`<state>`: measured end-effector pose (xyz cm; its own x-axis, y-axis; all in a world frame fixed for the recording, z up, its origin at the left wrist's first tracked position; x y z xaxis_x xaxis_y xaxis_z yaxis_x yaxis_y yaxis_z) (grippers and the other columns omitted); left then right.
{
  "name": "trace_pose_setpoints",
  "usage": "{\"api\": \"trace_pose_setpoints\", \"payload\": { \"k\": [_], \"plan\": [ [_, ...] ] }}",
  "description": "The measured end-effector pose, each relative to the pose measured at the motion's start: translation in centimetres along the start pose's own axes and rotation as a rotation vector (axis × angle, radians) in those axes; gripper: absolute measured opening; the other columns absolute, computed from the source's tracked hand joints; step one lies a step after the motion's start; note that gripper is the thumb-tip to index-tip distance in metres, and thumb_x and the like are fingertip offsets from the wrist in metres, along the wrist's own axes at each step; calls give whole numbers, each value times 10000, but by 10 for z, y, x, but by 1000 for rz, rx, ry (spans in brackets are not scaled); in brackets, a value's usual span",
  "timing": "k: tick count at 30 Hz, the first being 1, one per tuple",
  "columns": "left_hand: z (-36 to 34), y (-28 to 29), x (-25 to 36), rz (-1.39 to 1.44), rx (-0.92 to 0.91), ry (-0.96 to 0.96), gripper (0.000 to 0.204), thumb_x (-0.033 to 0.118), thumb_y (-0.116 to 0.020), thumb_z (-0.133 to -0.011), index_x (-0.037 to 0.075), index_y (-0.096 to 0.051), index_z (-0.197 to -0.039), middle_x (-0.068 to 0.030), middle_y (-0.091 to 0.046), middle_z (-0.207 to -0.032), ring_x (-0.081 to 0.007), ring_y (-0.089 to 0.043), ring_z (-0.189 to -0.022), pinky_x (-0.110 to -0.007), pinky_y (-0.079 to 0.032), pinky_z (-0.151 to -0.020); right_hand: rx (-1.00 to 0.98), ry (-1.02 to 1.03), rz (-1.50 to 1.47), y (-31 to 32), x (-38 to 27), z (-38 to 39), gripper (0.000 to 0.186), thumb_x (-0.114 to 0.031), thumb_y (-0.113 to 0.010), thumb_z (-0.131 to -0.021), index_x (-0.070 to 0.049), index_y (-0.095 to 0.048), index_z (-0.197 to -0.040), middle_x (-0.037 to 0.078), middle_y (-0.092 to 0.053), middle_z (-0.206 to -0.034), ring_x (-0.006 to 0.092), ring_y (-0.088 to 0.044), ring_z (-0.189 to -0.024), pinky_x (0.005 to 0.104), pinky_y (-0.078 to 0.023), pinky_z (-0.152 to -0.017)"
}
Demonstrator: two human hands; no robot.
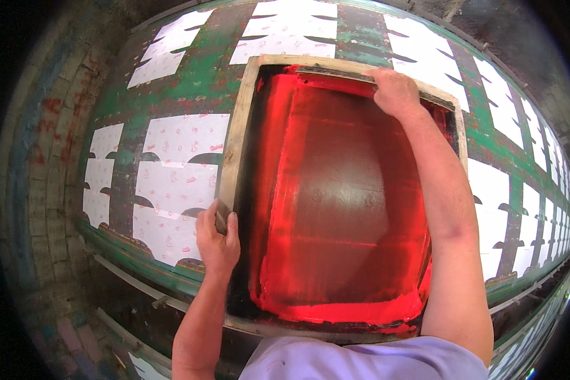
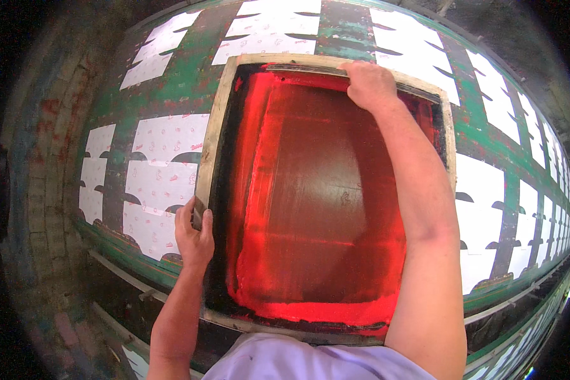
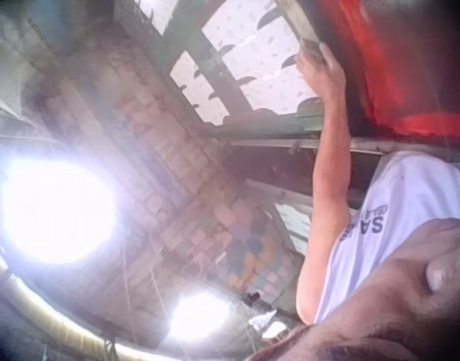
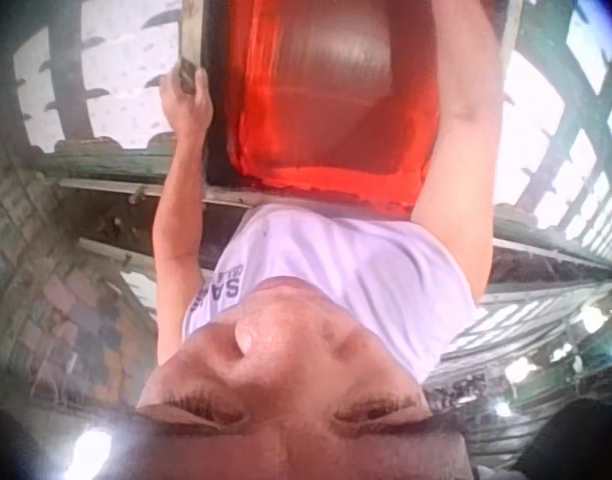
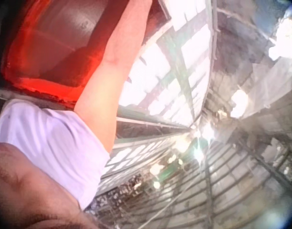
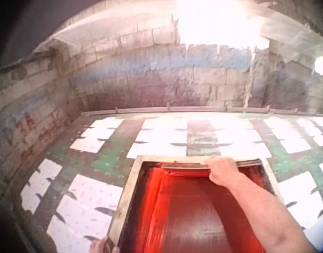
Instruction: The person uses a squeegee to pull red ink across a screen-printing frame, applying ink to white paper shapes arranged on a green work surface. The person repeatedly repositions the frame and pulls the squeegee to cover the shapes with ink.
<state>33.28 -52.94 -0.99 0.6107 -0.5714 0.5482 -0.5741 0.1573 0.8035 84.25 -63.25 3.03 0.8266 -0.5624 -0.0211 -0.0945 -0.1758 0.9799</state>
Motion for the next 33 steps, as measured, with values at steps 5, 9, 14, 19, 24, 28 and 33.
{"api": "trace_pose_setpoints", "payload": {
  "k": [5, 9, 14, 19, 24, 28, 33],
  "plan": [
    [-1, -2, -2, 60, 24, -35, 418, 140, -785, -1051, -12, -656, -1418, -206, -679, -1158, -436, -670, -1076, -513, -549, -957, -82, 61, 8, -2, 5, -5, 405, -69, -660, -906, -156, -859, -1248, 180, -834, -1227, 375, -807, -1157, 528, -649, -1013],
    [-2, -2, -3, 22, 13, -20, 420, 152, -787, -1053, -12, -657, -1417, -221, -689, -1185, -445, -677, -1098, -518, -551, -970, -197, 37, -19, 14, 0, -2, 377, -91, -691, -854, -119, -857, -1192, 203, -835, -1129, 410, -795, -1134, 552, -637, -998],
    [-2, -3, -4, 56, 35, -36, 417, 163, -785, -1052, -8, -662, -1411, -241, -702, -1236, -457, -686, -1142, -524, -556, -998, -286, 105, -81, 36, -26, 51, 326, -93, -692, -806, -100, -838, -1098, 225, -825, -1064, 445, -795, -1058, 588, -634, -956],
    [-1, -2, -5, 20, -6, -39, 463, 202, -768, -1066, -32, -637, -1443, -259, -705, -1314, -460, -677, -1236, -526, -539, -1088, -351, 133, -79, 60, -65, 139, 287, -125, -703, -827, -151, -879, -1052, 195, -841, -1025, 417, -817, -1028, 568, -662, -918],
    [-2, 2, -6, 5, -5, -108, 534, 236, -774, -1052, -50, -606, -1470, -295, -691, -1341, -497, -658, -1261, -555, -532, -1102, -364, 135, -102, 83, -117, 244, 314, -119, -720, -796, -187, -884, -1055, 167, -837, -989, 405, -817, -1002, 559, -664, -889],
    [1, -1, -13, 10, -4, -120, 567, 247, -784, -1028, -33, -604, -1487, -303, -681, -1322, -519, -655, -1239, -582, -544, -1077, -404, 98, -140, 99, -159, 325, 384, -99, -722, -806, -213, -884, -1135, 131, -824, -1054, 380, -810, -1022, 541, -660, -892],
    [3, -1, -16, 16, 14, -135, 581, 251, -790, -1022, -36, -609, -1494, -292, -681, -1321, -508, -661, -1239, -577, -556, -1067, -427, 78, -156, 121, -207, 413, 410, -104, -718, -843, -231, -893, -1192, 124, -824, -1096, 353, -821, -1020, 522, -671, -885]
  ]
}}
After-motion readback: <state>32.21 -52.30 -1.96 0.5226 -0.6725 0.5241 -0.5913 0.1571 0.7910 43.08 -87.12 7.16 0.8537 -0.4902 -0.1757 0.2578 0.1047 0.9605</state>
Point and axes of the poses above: each hand's wrist, its own z-axis away from the middle knuckle, its own y-axis out of the back of the hand, x = y × z, the point moved 2 cm from there along -z, towards the middle knuckle
